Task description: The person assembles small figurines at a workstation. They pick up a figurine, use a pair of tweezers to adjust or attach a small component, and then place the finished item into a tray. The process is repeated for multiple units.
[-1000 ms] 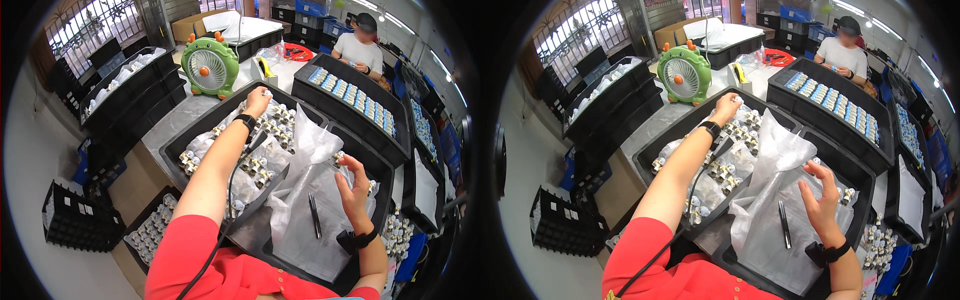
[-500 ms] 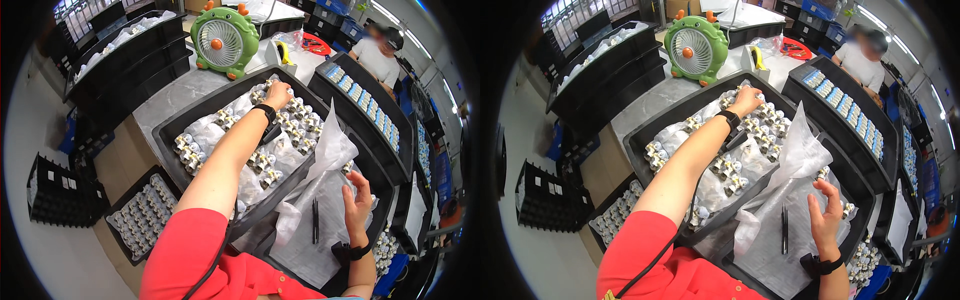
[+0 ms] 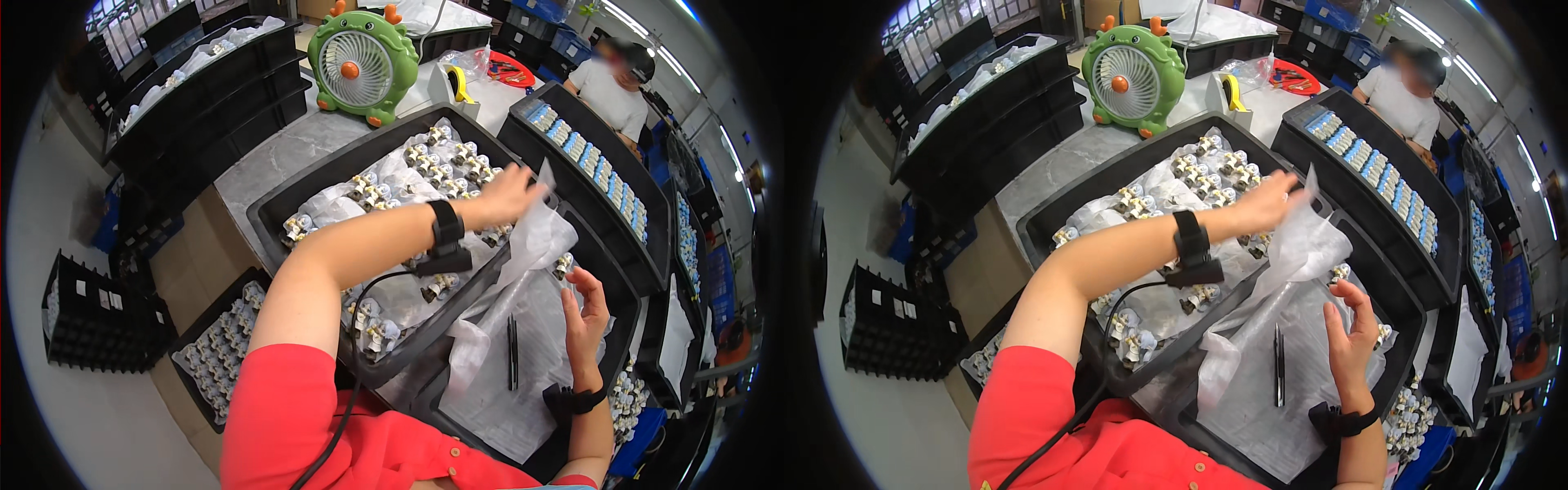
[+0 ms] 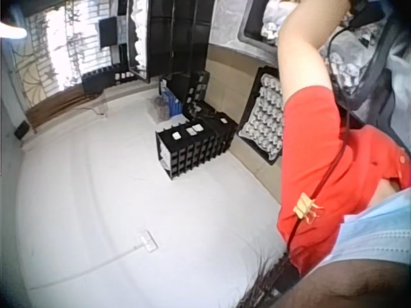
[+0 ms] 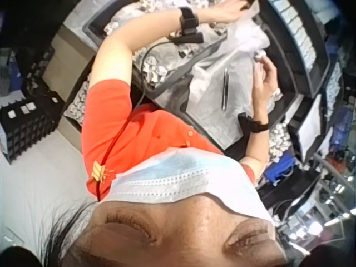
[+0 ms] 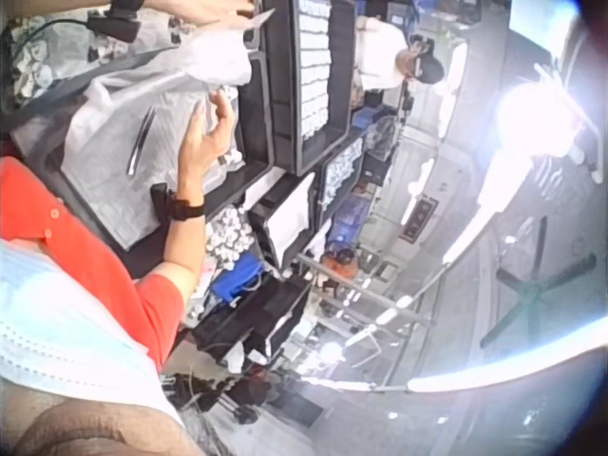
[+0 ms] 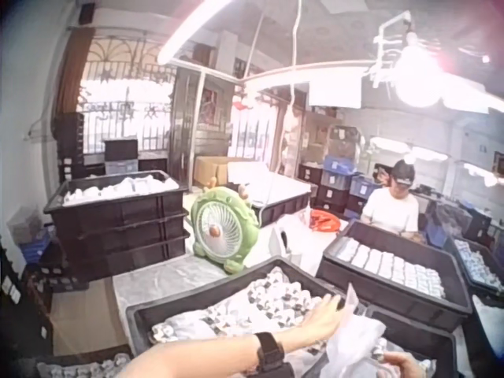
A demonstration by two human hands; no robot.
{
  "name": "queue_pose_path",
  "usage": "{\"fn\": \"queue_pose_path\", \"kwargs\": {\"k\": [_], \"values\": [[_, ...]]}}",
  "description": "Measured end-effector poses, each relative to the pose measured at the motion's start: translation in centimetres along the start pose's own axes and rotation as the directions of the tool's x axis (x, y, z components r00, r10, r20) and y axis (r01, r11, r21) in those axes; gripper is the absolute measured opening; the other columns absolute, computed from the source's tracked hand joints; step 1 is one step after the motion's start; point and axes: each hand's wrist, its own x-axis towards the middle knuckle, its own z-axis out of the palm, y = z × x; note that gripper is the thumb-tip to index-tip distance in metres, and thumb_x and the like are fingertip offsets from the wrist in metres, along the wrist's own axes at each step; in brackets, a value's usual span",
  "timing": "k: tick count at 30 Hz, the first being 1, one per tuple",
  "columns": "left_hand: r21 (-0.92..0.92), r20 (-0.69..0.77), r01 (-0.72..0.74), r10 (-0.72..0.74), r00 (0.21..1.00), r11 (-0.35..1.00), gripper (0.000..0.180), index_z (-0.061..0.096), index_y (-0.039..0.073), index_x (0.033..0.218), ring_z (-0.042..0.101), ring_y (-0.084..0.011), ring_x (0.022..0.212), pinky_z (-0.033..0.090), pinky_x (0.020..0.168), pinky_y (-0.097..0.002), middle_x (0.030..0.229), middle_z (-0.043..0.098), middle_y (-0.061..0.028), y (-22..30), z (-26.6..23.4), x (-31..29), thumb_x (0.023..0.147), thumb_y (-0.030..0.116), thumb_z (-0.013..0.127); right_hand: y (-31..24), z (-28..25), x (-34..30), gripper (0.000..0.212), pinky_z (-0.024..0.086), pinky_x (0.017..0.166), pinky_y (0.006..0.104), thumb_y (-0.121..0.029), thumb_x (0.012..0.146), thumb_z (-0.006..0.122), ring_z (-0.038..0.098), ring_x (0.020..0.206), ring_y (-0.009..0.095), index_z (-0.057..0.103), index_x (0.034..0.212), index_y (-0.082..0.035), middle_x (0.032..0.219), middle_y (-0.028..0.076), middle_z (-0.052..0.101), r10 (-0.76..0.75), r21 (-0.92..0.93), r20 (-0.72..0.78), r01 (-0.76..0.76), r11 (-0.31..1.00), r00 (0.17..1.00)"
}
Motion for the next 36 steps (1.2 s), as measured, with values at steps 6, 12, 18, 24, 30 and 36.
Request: {"fn": "queue_pose_path", "kwargs": {"k": [6,12,18,24,30,36], "values": [[0.289,0.488,-0.313,0.143,0.861,0.905,0.055,0.041,-0.002,0.124,0.041,-0.0397,0.119,0.037,0.094,-0.0501,0.128,0.039,-0.0254,4.7,1.1,-5.8,0.091,0.041,0.047,0.1,0.0,0.4,0.030,0.039,0.088,0.0276,-0.003,0.081,0.061,0.056,0.096,0.014,0.058,0.111,-0.001,0.100,0.006,0.063,-0.036,-0.037,-0.009,0.035,0.999,0.999],[0.124,0.592,-0.184,0.076,0.802,0.975,0.052,0.040,-0.004,0.125,0.043,-0.0429,0.116,0.038,0.095,-0.0449,0.126,0.040,-0.0266,4.7,-0.3,-5.2,0.093,0.036,0.045,0.9,-0.3,0.8,0.027,0.042,0.083,0.0276,-0.004,0.080,0.063,0.059,0.089,0.014,0.061,0.108,-0.002,0.093,0.007,0.065,-0.085,-0.089,-0.025,0.083,0.993,0.996],[0.165,0.638,-0.234,0.078,0.766,0.958,0.050,0.042,-0.003,0.127,0.044,-0.0430,0.117,0.037,0.097,-0.0425,0.128,0.039,-0.0282,5.1,-1.2,-6.4,0.094,0.035,0.042,1.6,-0.3,1.0,0.022,0.046,0.079,0.0285,-0.006,0.080,0.063,0.063,0.085,0.017,0.063,0.101,-0.001,0.091,0.009,0.066,-0.096,-0.106,0.046,0.100,0.989,0.994],[0.169,0.398,-0.222,0.139,0.907,0.960,0.045,0.049,0.000,0.124,0.050,-0.0370,0.113,0.040,0.095,-0.0405,0.120,0.052,-0.0234,7.0,-4.0,-9.2,0.091,0.030,0.050,1.9,-0.3,1.4,0.019,0.048,0.077,0.0289,-0.007,0.079,0.065,0.065,0.082,0.019,0.065,0.096,0.000,0.087,0.011,0.067,-0.137,-0.150,0.050,0.143,0.978,0.989],[-0.233,-0.133,-0.458,0.438,0.889,0.858,0.020,0.060,-0.002,0.108,0.063,-0.0147,0.089,0.049,0.077,-0.0253,0.097,0.064,-0.0087,19.2,-10.0,-15.5,0.091,0.003,0.051,5.0,-1.8,1.4,0.019,0.049,0.075,0.0304,-0.009,0.078,0.064,0.066,0.081,0.022,0.064,0.095,0.000,0.086,0.014,0.067,-0.035,-0.194,-0.057,0.023,0.981,0.998],[-0.406,-0.232,-0.776,0.767,0.598,0.482,0.026,0.059,0.022,0.099,0.052,-0.0170,0.095,0.040,0.085,-0.0350,0.098,0.053,0.0042,23.2,-13.7,-26.3,0.092,0.001,0.046,6.7,-1.5,2.2,0.025,0.050,0.078,0.0328,-0.014,0.077,0.064,0.066,0.085,0.024,0.064,0.098,-0.001,0.088,0.014,0.068,0.038,-0.221,-0.023,-0.042,0.974,0.999]]}}
